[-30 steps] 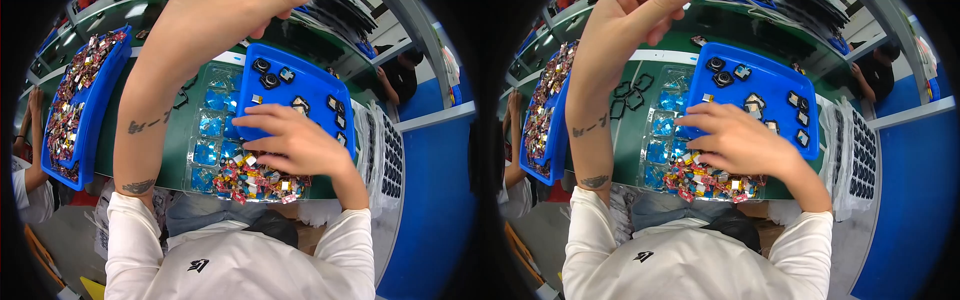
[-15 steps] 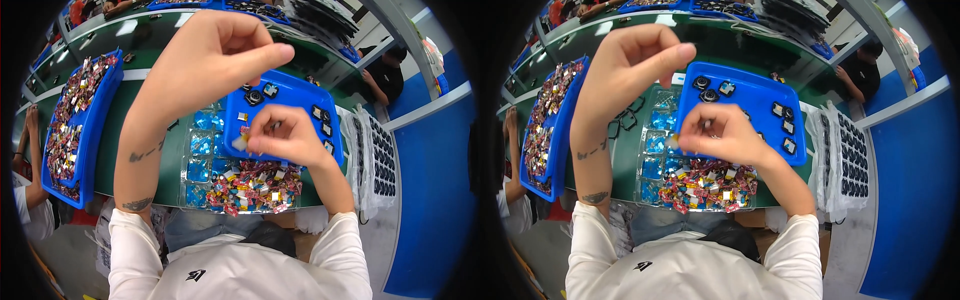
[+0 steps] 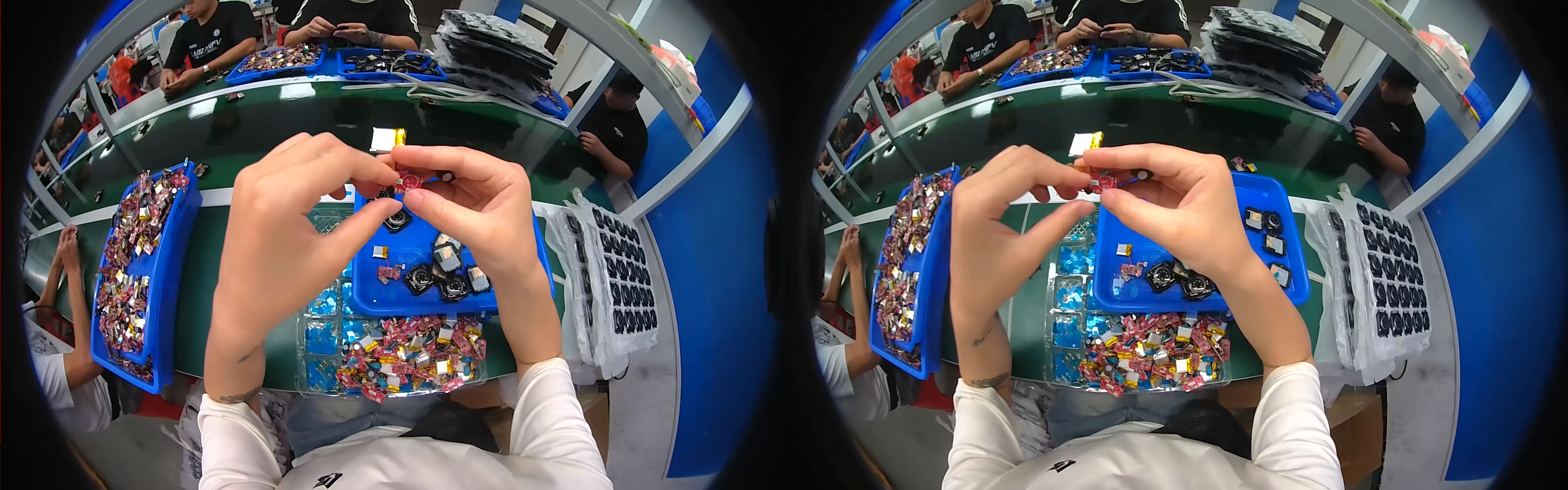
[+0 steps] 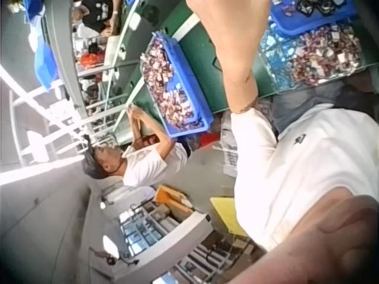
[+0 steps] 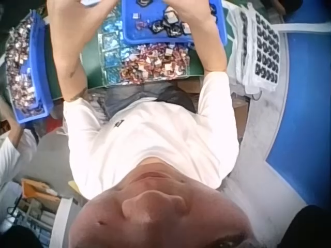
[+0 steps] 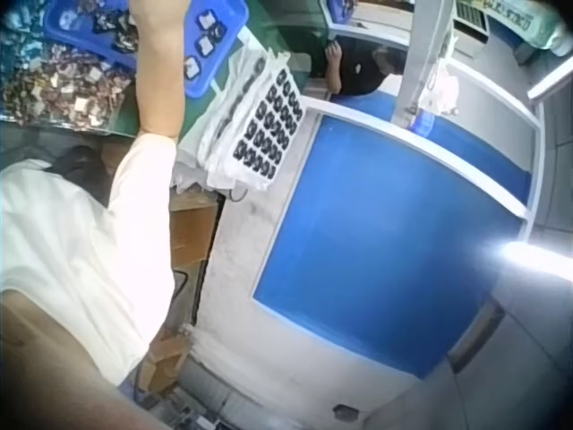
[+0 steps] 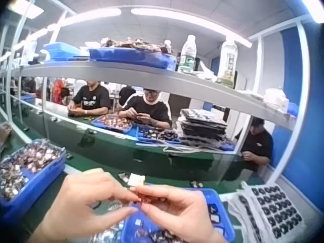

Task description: Assembling small display modules and frames into smartwatch cases on an electronics assembly line.

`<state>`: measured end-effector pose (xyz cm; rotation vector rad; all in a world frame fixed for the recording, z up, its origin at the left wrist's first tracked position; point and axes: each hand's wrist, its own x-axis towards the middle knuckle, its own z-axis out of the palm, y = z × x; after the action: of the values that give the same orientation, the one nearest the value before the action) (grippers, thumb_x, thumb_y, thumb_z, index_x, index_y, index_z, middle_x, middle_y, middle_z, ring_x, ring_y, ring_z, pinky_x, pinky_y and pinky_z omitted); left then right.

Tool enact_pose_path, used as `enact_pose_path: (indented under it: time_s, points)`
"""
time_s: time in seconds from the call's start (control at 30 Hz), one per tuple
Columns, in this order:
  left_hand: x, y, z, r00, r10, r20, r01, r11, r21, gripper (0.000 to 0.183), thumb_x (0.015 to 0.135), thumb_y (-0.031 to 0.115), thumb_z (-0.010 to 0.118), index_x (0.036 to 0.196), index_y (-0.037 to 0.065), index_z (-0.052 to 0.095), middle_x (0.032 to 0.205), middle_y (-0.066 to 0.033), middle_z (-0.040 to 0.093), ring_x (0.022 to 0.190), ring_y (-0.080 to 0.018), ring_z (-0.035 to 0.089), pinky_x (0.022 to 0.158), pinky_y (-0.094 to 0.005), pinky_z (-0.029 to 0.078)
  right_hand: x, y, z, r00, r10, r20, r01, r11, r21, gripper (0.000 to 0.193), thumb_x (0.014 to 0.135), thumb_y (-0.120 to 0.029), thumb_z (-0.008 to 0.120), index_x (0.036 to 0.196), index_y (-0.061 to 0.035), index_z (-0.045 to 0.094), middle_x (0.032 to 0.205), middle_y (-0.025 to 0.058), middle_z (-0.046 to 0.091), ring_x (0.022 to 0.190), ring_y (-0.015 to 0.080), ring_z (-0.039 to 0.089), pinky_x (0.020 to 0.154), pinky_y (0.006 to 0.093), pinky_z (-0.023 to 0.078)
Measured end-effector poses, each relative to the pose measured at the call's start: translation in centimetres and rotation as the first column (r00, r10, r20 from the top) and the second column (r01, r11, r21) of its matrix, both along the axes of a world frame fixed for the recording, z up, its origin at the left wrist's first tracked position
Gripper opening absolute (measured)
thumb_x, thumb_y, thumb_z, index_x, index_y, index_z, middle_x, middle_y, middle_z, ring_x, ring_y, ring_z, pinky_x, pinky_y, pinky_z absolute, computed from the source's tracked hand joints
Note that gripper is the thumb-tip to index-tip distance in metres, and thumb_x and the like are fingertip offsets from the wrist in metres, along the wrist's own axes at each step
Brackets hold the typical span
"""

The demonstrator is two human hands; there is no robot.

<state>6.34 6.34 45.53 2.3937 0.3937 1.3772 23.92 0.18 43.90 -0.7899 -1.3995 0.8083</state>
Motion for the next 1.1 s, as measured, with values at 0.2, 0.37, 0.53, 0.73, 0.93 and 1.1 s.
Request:
enact_pose_path:
  time_s: [0.2, 0.37, 0.53, 0.73, 0.93, 1.1]
  points:
    - [1.0, 0.0, -0.3, 0.993, 0.115, 0.024, -0.116, 0.990, 0.084, 0.013, 0.066, -0.001, 0.072, 0.076, 0.001, 0.065, 0.074, -0.0050, 0.065, 0.065, -0.0136, 0.056, 0.058, -0.0246, 0.043, 0.1, -0.4, -0.1, 0.988, -0.128, 0.087, 0.116, 0.985, 0.128, 0.027, 0.080, 0.007, 0.062, 0.107, 0.0050, 0.063, 0.106, 0.0130, 0.064, 0.098, 0.0170, 0.062, 0.082, 0.0257, 0.054]
    - [1.3, 0.1, -0.5, 0.993, 0.106, 0.047, -0.109, 0.992, 0.062, 0.009, 0.070, 0.000, 0.070, 0.076, 0.001, 0.063, 0.073, -0.0054, 0.064, 0.065, -0.0127, 0.056, 0.060, -0.0241, 0.043, 0.2, -0.3, -0.2, 0.983, -0.173, 0.069, 0.156, 0.968, 0.195, 0.019, 0.080, 0.007, 0.063, 0.099, 0.0049, 0.064, 0.102, 0.0117, 0.065, 0.092, 0.0147, 0.063, 0.079, 0.0238, 0.054]
    - [0.5, 0.3, -0.4, 0.984, -0.135, 0.118, 0.180, 0.762, -0.622, 0.007, 0.076, 0.006, 0.065, 0.080, 0.001, 0.063, 0.073, -0.0021, 0.064, 0.070, -0.0081, 0.058, 0.060, -0.0227, 0.043, 0.6, -0.5, -0.1, 0.991, -0.114, -0.066, 0.119, 0.990, 0.078, 0.017, 0.079, 0.007, 0.064, 0.095, 0.0052, 0.064, 0.096, 0.0116, 0.066, 0.087, 0.0136, 0.064, 0.077, 0.0241, 0.054]
    - [0.8, 0.3, 0.1, 0.995, 0.045, 0.086, -0.041, 0.998, -0.048, 0.019, 0.072, 0.002, 0.070, 0.089, 0.002, 0.061, 0.087, -0.0030, 0.060, 0.079, -0.0104, 0.054, 0.068, -0.0235, 0.042, 0.8, -0.3, 0.1, 0.981, -0.081, -0.174, 0.070, 0.995, -0.070, 0.019, 0.080, 0.002, 0.067, 0.098, 0.0052, 0.064, 0.094, 0.0126, 0.067, 0.084, 0.0134, 0.065, 0.074, 0.0246, 0.054]
    - [1.3, 0.3, -0.1, 0.997, 0.079, 0.014, -0.080, 0.966, 0.248, 0.023, 0.060, -0.001, 0.076, 0.078, 0.004, 0.064, 0.086, -0.0062, 0.060, 0.081, -0.0208, 0.056, 0.067, -0.0291, 0.045, 1.0, -0.3, -0.2, 0.997, -0.046, -0.068, 0.037, 0.992, -0.124, 0.023, 0.081, -0.006, 0.069, 0.102, 0.0031, 0.065, 0.088, 0.0090, 0.068, 0.076, 0.0102, 0.064, 0.070, 0.0225, 0.052]
    - [0.8, 1.0, -0.7, 0.999, 0.022, 0.025, -0.024, 0.996, 0.088, 0.017, 0.067, -0.002, 0.073, 0.082, 0.000, 0.064, 0.079, -0.0054, 0.062, 0.074, -0.0152, 0.057, 0.066, -0.0255, 0.045, 1.3, -0.7, 0.6, 1.000, -0.022, 0.001, 0.021, 0.974, -0.223, 0.018, 0.083, -0.006, 0.068, 0.099, 0.0003, 0.068, 0.085, 0.0052, 0.068, 0.073, 0.0084, 0.062, 0.066, 0.0204, 0.051]
